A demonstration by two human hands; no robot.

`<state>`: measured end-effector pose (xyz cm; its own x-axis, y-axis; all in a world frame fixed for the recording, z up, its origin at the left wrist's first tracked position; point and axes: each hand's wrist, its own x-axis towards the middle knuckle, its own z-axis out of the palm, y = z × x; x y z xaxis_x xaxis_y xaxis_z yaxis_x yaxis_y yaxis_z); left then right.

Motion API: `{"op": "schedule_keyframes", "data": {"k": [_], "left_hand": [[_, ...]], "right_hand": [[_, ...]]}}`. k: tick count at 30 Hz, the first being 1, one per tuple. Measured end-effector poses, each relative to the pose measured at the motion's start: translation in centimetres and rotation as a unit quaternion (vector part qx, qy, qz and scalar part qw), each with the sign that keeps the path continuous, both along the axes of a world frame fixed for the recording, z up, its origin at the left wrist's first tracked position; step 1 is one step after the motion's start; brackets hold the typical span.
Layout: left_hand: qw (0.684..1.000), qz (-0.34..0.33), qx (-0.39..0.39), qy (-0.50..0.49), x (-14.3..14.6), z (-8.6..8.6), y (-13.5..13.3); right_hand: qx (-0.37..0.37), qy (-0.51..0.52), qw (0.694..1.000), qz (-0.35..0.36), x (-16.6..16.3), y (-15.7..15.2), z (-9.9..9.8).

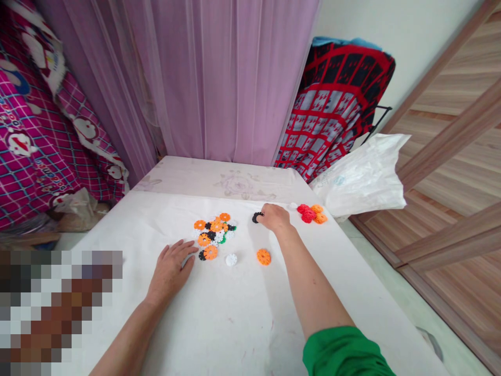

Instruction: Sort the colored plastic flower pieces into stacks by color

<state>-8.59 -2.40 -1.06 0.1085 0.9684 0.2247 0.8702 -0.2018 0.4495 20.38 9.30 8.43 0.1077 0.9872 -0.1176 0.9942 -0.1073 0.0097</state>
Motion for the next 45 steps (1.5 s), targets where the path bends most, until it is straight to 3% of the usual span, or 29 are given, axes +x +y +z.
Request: {"op": "schedule_keyframes", "data": {"k": [8,26,35,38,41,45], "left_hand": [[1.0,-0.005,0.008,-0.003,-0.3,-0.3,0.0],[1.0,0.0,0.013,-0.005,-0.1,-0.2,-0.2],[1.0,0.002,0.006,-0.005,0.0,0.1,-0.2],[1.0,0.003,0.005,-0.005,0.0,0.1,-0.2],[1.0,0.002,0.007,-0.005,0.0,0.1,-0.2],[1.0,0.0,0.005,-0.005,0.0,0.1,-0.3]], "right_hand": [[0.005,0.006,1.0,0.013,0.8,1.9,-1.6],[-0.034,-0.008,0.998,0.051,-1.0,2.6,-3.0],[-0.002,-0.04,0.999,0.035,-2.1,2.1,-1.6],[0.02,-0.027,0.994,0.1,-4.1,2.0,-1.4],[-0.007,0.009,0.981,0.195,-6.6,2.0,-1.9],[-0.031,0.018,0.977,0.212,-9.0,2.5,-3.0]]}}
